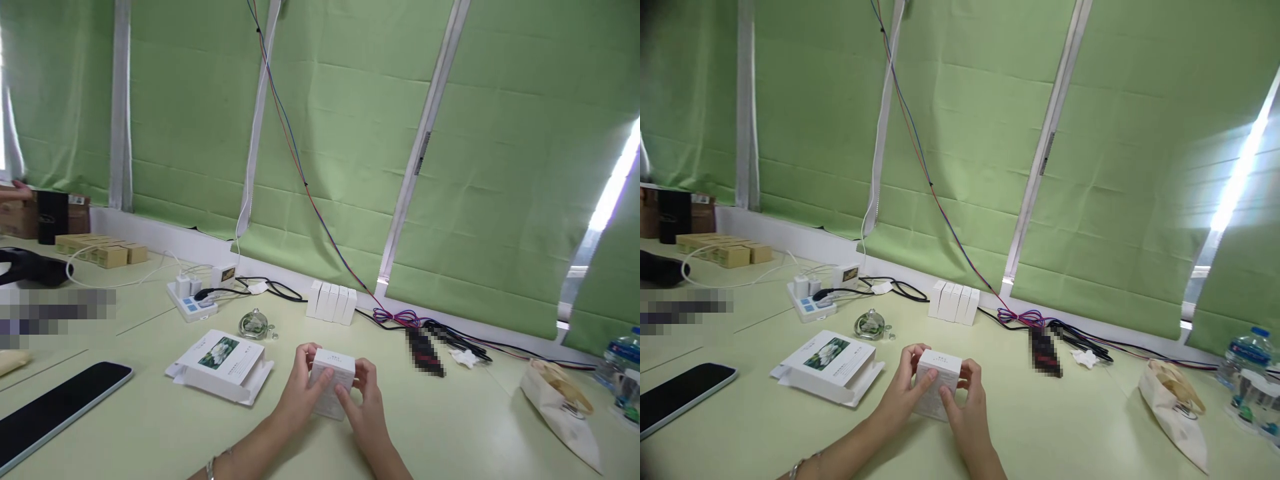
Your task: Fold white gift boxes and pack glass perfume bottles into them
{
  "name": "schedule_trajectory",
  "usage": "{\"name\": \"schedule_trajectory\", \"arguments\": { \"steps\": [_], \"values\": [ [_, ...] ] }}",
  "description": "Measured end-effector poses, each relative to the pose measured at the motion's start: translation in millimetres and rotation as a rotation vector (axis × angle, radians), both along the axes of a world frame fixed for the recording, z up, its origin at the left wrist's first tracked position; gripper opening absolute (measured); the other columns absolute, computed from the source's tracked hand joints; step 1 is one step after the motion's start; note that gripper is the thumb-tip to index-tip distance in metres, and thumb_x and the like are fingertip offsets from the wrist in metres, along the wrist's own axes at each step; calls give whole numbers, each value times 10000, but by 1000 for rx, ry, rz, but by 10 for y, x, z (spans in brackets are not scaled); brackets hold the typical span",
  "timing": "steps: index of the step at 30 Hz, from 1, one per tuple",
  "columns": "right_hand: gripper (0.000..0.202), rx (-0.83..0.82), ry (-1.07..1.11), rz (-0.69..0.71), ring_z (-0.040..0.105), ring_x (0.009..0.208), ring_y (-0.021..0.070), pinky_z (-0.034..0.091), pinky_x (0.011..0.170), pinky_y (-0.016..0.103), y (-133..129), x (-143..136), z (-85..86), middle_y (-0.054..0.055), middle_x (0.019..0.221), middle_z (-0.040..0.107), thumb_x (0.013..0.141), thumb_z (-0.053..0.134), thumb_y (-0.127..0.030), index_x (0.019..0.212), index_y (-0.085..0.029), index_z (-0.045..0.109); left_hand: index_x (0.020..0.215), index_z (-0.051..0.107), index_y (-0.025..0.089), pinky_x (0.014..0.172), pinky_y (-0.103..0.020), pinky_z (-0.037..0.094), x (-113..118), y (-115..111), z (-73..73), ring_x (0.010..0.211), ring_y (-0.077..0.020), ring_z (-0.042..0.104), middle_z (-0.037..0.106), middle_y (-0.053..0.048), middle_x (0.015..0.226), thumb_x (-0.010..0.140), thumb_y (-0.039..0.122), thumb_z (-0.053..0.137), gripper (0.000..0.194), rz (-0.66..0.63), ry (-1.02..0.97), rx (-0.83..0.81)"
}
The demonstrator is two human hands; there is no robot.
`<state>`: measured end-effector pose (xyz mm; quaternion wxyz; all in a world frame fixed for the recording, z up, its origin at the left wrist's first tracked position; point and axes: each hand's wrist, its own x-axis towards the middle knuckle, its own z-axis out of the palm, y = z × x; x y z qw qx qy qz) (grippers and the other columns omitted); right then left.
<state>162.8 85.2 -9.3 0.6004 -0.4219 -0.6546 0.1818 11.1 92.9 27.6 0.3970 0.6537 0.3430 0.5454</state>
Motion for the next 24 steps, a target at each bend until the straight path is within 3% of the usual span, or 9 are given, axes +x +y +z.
{"name": "schedule_trajectory", "arguments": {
  "steps": [24],
  "values": [
    [336, 1, 9, 7, 627, 913, 208, 537, 750, 347, 0, 3, -27, 79, 1061, 614, 824, 582, -310, 1107, -226, 421, 990, 348, 220, 804, -347, 439, 4, -23, 22, 938, -217, 514, 486, -60, 1009, 801, 503, 555, 398, 5, -42, -11]
  ]
}}
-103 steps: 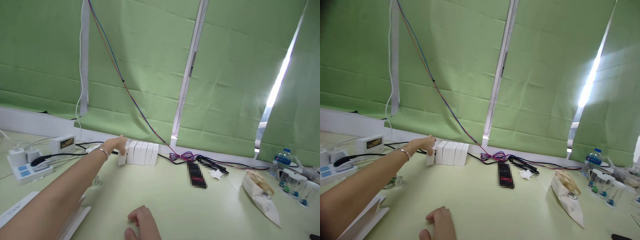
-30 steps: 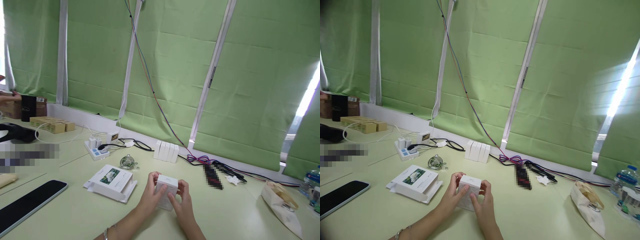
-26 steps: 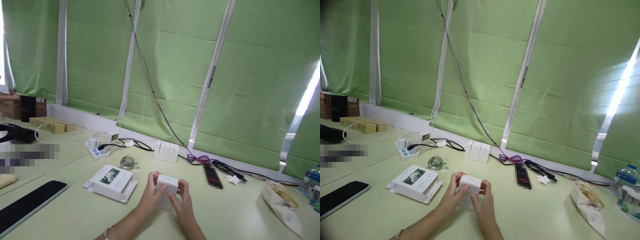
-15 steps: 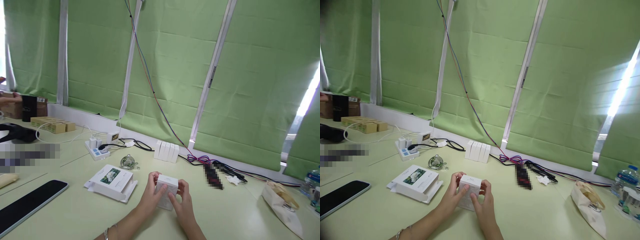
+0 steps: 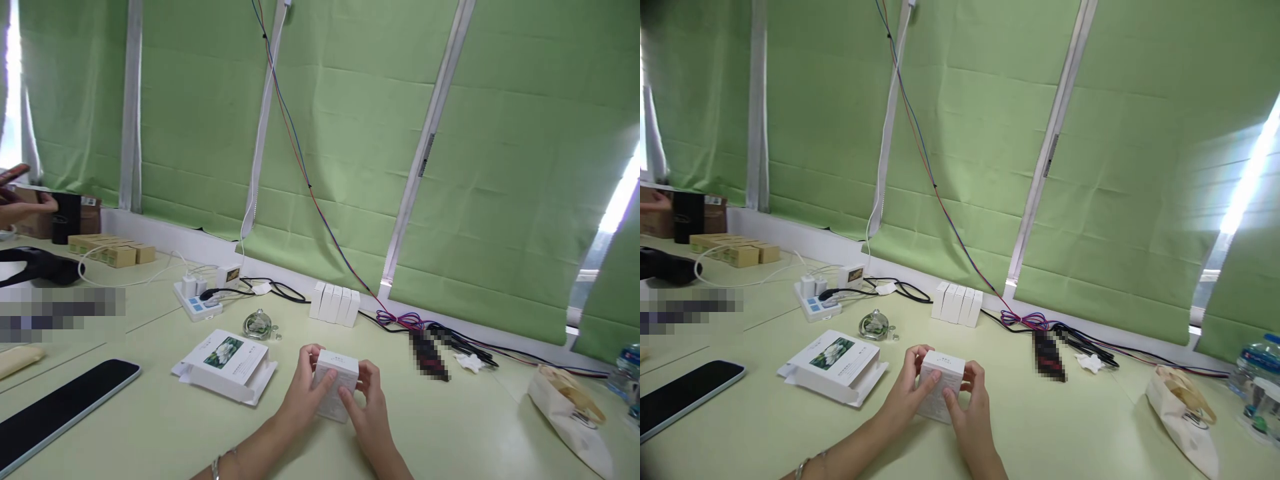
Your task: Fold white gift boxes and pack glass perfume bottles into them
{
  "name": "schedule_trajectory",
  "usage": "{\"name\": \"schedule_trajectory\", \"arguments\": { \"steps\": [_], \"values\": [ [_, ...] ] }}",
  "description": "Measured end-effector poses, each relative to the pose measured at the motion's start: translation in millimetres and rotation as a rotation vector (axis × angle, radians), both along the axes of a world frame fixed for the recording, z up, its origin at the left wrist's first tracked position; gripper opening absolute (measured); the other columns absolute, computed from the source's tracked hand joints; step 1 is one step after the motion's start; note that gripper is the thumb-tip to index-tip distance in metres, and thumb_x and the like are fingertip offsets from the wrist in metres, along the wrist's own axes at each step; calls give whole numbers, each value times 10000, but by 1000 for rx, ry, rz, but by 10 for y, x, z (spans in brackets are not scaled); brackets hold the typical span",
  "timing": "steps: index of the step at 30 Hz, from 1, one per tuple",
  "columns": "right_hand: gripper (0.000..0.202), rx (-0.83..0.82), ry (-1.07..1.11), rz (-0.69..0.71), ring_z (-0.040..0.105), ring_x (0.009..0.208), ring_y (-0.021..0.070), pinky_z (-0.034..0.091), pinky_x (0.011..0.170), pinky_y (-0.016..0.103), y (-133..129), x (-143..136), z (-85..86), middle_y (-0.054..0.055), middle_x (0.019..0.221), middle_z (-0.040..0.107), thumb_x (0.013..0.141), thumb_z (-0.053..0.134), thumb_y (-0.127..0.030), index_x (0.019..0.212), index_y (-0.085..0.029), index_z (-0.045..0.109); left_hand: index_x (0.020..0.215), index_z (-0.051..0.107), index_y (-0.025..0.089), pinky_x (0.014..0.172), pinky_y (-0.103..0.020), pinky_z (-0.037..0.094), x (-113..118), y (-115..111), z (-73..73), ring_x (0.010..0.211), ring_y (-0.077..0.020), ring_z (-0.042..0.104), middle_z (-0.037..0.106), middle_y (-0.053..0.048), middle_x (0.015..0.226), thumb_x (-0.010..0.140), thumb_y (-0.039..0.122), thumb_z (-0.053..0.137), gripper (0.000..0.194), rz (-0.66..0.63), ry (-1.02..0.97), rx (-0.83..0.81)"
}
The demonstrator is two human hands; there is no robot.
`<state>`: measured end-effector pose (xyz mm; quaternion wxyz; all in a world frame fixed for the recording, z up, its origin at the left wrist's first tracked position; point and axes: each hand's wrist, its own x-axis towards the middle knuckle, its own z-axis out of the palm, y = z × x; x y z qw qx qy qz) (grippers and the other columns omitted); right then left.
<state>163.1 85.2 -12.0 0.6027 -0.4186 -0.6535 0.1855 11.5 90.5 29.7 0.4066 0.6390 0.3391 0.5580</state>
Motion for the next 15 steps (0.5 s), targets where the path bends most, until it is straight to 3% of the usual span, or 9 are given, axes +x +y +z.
{"name": "schedule_trajectory", "arguments": {
  "steps": [15],
  "values": [
    [339, 9, -7, -14, 631, 919, 206, 537, 746, 333, -3, -11, 14, 75, 1058, 622, 820, 583, -298, 1110, -228, 423, 1019, 370, 218, 818, -331, 438, -4, -1, -6, 965, -223, 525, 514, -63, 1009, 799, 508, 560, 410, 22, -6, -16]
  ]
}}
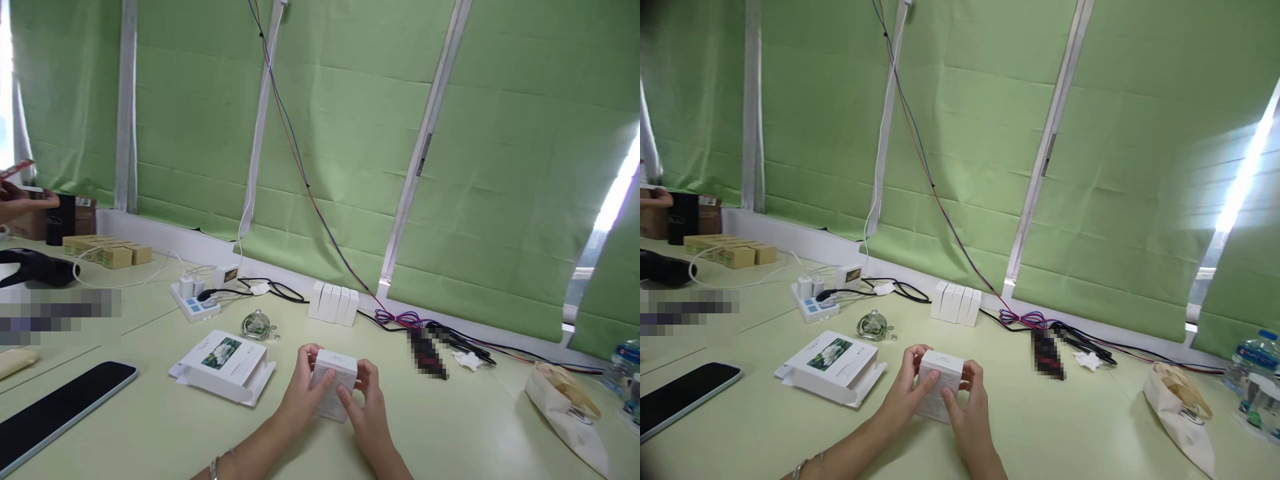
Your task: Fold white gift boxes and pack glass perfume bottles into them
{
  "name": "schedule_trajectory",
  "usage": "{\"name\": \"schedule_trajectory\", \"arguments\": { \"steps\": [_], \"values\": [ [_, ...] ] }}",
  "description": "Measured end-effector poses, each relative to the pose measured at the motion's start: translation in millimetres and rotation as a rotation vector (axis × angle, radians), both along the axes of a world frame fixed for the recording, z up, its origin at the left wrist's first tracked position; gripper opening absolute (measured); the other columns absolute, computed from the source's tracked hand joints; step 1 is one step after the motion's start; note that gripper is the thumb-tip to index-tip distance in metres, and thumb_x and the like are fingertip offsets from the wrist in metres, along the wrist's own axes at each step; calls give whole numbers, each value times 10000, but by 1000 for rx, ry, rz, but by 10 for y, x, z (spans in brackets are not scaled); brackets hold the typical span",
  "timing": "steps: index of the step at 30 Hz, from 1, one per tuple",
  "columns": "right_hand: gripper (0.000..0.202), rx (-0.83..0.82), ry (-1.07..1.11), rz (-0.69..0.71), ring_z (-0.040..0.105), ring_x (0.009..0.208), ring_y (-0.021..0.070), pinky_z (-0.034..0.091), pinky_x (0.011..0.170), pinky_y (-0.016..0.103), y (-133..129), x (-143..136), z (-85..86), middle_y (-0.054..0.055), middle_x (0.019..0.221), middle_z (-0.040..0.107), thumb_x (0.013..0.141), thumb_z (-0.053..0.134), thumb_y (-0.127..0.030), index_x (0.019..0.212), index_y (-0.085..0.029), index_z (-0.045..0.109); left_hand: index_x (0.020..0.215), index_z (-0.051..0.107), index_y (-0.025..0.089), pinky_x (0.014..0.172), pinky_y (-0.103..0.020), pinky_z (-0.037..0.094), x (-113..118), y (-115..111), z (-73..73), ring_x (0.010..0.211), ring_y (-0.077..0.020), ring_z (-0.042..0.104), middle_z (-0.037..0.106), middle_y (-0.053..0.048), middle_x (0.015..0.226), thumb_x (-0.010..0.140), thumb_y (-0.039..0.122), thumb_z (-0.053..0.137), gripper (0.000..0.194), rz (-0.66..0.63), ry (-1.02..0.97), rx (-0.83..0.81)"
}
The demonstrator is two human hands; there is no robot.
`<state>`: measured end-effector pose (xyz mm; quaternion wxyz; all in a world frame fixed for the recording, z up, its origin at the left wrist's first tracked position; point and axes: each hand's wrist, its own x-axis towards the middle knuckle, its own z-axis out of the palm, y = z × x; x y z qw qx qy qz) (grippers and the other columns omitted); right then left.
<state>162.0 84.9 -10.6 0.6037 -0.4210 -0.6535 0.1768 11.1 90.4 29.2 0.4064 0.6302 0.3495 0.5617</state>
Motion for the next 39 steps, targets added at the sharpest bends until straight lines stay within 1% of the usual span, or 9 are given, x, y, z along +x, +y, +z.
{"name": "schedule_trajectory", "arguments": {
  "steps": [8, 12, 15, 18, 21, 25, 29, 34, 39],
  "values": [
    [434, 13, -23, 21, 623, 1001, 232, 540, 751, 327, -26, -13, 42, 110, 1172, 606, 831, 572, -301, 1219, -216, 398, 1061, 495, 211, 880, -356, 417, 2, -20, 19, 1017, -259, 519, 510, -81, 1092, 776, 503, 590, 418, 13, 61, 50],
    [474, -21, -37, 5, 622, 1002, 227, 539, 769, 334, -25, -13, 42, 117, 1197, 593, 841, 555, -299, 1263, -204, 362, 1232, 410, 200, 955, -390, 369, 0, -19, 4, 1114, -278, 485, 509, -115, 1205, 800, 477, 583, 541, -20, 61, 0],
    [474, -18, -33, -1, 631, 978, 227, 543, 764, 336, -32, -23, 51, 113, 1174, 609, 837, 559, -290, 1264, -199, 374, 1292, 373, 191, 1003, -406, 327, 0, -8, -4, 1186, -288, 439, 479, -131, 1272, 810, 467, 578, 592, -22, 55, -19],
    [466, 16, -15, -12, 640, 961, 233, 552, 739, 332, -34, -29, 51, 115, 1170, 616, 826, 576, -279, 1251, -199, 403, 1276, 415, 206, 1025, -411, 319, 4, 14, -15, 1217, -287, 412, 453, -122, 1274, 790, 474, 594, 583, 18, 50, 5],
    [467, 40, -5, -11, 639, 966, 234, 556, 731, 328, -27, -29, 41, 117, 1178, 612, 825, 582, -278, 1252, -199, 411, 1235, 463, 211, 1030, -417, 332, 8, 41, -32, 1254, -294, 367, 369, -123, 1311, 765, 513, 594, 575, 70, 67, 41],
    [457, 39, -6, -11, 636, 966, 229, 557, 735, 329, -13, -28, 27, 117, 1167, 613, 833, 578, -295, 1248, -199, 412, 1228, 456, 210, 1064, -435, 298, 4, 66, -44, 1320, -298, 276, 272, -127, 1399, 770, 535, 574, 574, 62, 79, 70],
    [455, 23, -18, -7, 632, 974, 225, 551, 744, 326, -9, -28, 22, 113, 1163, 612, 835, 569, -282, 1248, -202, 397, 1241, 434, 213, 1095, -458, 235, -5, 89, -62, 1333, -288, 261, 292, -128, 1413, 804, 502, 554, 538, 33, 96, 112],
    [465, -12, -30, -11, 628, 980, 224, 543, 762, 331, -10, -22, 25, 114, 1180, 600, 837, 562, -295, 1253, -205, 376, 1269, 406, 215, 1101, -465, 215, -9, 106, -97, 1346, -286, 243, 265, -126, 1446, 825, 485, 537, 536, 23, 114, 121],
    [455, -6, -25, -7, 631, 964, 222, 542, 754, 328, -9, -25, 39, 111, 1175, 600, 836, 558, -297, 1246, -209, 382, 1272, 407, 202, 1105, -456, 212, -10, 93, -81, 1351, -291, 232, 266, -134, 1446, 828, 496, 531, 547, 22, 125, 116]
  ]
}}
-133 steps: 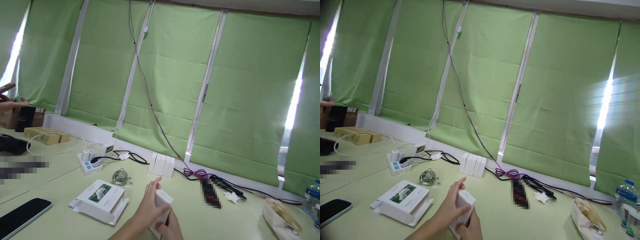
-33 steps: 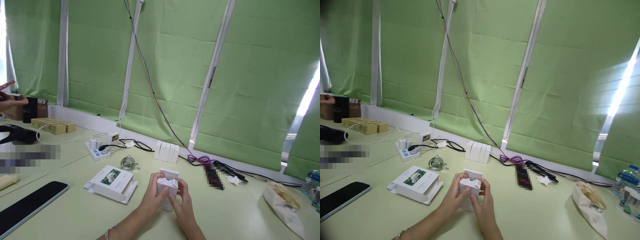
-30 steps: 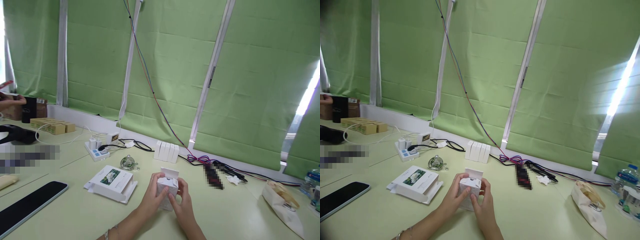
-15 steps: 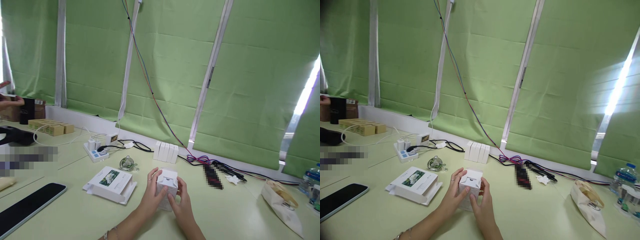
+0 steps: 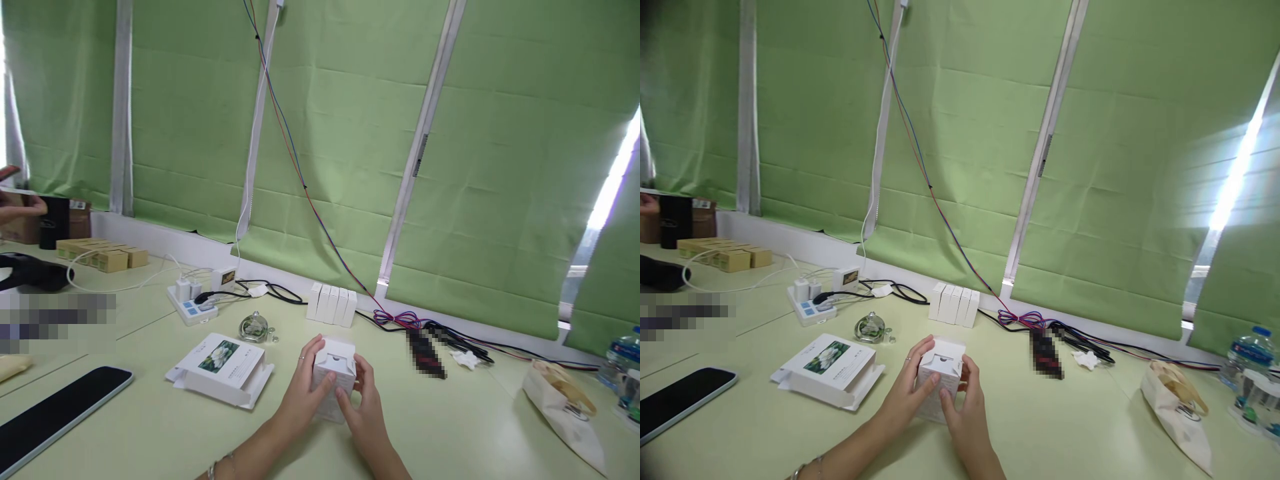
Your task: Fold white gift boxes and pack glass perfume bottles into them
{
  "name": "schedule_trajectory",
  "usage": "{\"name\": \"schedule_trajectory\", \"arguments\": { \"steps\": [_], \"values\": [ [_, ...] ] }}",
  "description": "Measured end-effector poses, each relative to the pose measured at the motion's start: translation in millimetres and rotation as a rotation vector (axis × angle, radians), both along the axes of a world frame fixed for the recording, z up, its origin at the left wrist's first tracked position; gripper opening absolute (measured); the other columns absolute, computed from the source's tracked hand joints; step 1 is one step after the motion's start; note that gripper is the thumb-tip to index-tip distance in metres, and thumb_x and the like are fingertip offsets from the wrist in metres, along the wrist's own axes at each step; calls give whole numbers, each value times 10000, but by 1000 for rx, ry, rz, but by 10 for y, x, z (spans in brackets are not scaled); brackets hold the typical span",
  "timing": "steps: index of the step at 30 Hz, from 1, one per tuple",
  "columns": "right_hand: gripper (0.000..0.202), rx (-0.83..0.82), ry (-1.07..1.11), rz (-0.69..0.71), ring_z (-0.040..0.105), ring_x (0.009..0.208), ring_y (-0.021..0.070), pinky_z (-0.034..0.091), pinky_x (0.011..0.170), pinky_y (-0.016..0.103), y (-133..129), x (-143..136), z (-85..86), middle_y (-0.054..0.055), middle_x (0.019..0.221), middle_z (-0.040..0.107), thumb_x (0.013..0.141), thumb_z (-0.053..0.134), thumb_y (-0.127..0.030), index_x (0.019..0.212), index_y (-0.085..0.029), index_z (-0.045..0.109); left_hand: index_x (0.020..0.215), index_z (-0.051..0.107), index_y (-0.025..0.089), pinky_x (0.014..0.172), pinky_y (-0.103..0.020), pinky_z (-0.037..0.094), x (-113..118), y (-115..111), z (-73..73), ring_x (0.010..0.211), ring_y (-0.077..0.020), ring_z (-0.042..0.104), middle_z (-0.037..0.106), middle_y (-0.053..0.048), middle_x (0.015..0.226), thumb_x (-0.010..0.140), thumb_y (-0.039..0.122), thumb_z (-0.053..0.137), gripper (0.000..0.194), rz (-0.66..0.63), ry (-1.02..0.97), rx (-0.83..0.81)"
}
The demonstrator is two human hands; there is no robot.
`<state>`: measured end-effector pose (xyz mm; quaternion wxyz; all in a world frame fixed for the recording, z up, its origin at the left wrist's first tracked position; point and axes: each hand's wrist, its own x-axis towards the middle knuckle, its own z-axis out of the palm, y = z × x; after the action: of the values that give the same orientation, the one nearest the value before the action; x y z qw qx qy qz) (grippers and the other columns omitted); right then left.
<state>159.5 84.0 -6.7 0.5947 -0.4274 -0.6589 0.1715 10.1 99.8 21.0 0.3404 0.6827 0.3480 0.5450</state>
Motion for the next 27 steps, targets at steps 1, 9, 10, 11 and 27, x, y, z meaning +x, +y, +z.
{"name": "schedule_trajectory", "arguments": {
  "steps": [1, 9, 10, 11, 27],
  "values": [
    [453, -3, 1, 5, 631, 963, 221, 542, 755, 326, 1, 0, 1, 109, 1175, 600, 837, 556, -298, 1245, -210, 382, 1271, 408, 199, 1105, -453, 213, 0, -1, 5, 1349, -291, 235, 272, -135, 1442, 827, 492, 533, 547, 0, -2, -2],
    [440, -42, -23, 22, 609, 993, 212, 530, 789, 334, -6, 9, -16, 104, 1211, 567, 856, 526, -321, 1247, -224, 349, 1258, 426, 204, 1061, -446, 297, -1, -3, 25, 1271, -296, 353, 381, -125, 1340, 805, 469, 561, 542, 25, 9, -46],
    [435, -48, -25, 24, 608, 991, 212, 528, 792, 337, -8, 10, -16, 103, 1211, 565, 858, 523, -322, 1244, -226, 348, 1254, 429, 209, 1044, -441, 322, -2, -9, 30, 1245, -293, 383, 398, -122, 1314, 804, 471, 562, 538, 29, 13, -58],
    [430, -52, -25, 22, 607, 990, 213, 527, 796, 342, -9, 10, -16, 102, 1210, 563, 860, 521, -324, 1242, -228, 347, 1250, 432, 214, 1024, -434, 347, -4, -15, 35, 1216, -289, 412, 412, -117, 1289, 805, 473, 560, 531, 34, 17, -69],
    [431, 207, -243, -169, 501, 1088, 271, 467, 898, 472, 30, 80, 5, 116, 1157, 491, 845, 538, -319, 1230, -220, 373, 1242, 443, 262, 1005, -475, 352, -49, 7, 23, 1189, -281, 393, 412, -88, 1238, 840, 452, 509, 449, 100, 207, 60]
  ]
}}
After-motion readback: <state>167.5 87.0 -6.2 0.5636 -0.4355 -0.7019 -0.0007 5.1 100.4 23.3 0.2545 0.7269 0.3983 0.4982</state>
